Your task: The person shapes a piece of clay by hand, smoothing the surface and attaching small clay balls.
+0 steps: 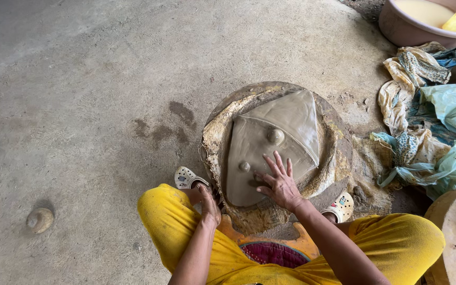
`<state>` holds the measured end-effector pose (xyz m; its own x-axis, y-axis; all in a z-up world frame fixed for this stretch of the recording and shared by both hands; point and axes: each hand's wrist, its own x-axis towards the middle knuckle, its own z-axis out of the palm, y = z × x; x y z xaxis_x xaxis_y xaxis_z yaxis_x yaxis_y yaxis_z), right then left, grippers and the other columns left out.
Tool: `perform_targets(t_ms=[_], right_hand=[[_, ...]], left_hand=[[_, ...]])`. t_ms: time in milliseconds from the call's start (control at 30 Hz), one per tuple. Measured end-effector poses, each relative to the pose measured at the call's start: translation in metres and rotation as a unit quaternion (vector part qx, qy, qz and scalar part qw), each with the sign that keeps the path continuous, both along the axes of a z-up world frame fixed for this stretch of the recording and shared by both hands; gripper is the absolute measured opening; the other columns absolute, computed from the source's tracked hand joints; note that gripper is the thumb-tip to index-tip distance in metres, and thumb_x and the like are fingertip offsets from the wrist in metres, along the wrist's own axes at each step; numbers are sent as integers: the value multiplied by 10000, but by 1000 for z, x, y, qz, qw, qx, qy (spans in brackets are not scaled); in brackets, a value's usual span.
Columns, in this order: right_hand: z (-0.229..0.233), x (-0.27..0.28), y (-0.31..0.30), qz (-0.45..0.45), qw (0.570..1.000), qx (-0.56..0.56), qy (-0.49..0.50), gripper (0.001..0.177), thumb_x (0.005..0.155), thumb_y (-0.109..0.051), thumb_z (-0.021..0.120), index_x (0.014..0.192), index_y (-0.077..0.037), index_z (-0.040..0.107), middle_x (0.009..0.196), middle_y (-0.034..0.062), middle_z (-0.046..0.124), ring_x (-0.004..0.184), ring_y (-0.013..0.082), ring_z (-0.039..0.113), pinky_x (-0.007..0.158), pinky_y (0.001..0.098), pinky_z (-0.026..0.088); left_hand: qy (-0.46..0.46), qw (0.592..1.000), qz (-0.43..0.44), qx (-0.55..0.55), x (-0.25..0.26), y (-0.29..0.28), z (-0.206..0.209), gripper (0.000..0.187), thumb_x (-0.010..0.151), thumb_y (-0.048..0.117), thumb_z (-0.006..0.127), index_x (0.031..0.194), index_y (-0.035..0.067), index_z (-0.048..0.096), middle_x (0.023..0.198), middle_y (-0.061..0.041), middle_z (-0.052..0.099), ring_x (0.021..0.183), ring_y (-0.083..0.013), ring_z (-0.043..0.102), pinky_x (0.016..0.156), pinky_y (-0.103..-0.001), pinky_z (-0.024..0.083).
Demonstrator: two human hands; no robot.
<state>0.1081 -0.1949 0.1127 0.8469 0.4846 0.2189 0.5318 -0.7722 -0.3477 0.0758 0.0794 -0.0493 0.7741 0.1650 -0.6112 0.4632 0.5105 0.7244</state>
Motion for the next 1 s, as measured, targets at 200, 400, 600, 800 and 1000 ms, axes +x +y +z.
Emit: perform_targets(t_ms=[200, 400, 600, 800, 1000], right_hand=[[21, 8, 9, -12, 997, -75, 27, 559, 795, -539, 735, 1269, -245, 699, 1669, 28, 228, 1571, 331, 13, 1241, 652, -18], [36, 45, 12, 94, 992, -80, -5, 408, 753, -419, 727, 1152, -348, 778, 1595, -5, 384, 1552, 300, 100, 1250, 625, 81], [27, 55, 19, 154, 982, -89, -66, 468, 769, -408, 744, 1217, -275, 751, 1586, 28, 401, 1544, 305, 159, 1239, 620, 134], [23, 60, 23, 145, 986, -71, -49, 480, 766, -382, 768, 1228, -256, 733, 1596, 33, 399, 1550, 299, 166, 1251, 604, 151], [27, 66, 33, 160, 983, -85, -41, 493, 763, -352, 774, 1246, -267, 721, 1587, 54, 373, 1540, 300, 170, 1249, 605, 158]], left_hand=[[-7, 1000, -2, 5, -4, 4, -7, 1207, 712, 961, 250, 1634, 275, -119, 1732, -31, -122, 1592, -257, -68, 1254, -565, 18], [10, 1000, -1, 9, -3, 4, -10, 1173, 733, 938, 267, 1643, 277, -69, 1737, -31, -97, 1596, -257, -39, 1256, -580, 61], [-27, 993, -47, 100, 6, 3, -22, 1116, 828, 897, 223, 1652, 177, 3, 1734, -67, -58, 1598, -265, -1, 1280, -474, 108], [-27, 989, -56, 133, 15, 12, -27, 1055, 877, 856, 170, 1653, 151, 52, 1741, -75, 5, 1603, -256, 7, 1276, -461, 31], [13, 990, 2, 140, -22, -3, 13, 1034, 872, 856, 206, 1648, 186, 69, 1735, -72, 6, 1600, -273, 41, 1296, -498, 117]])
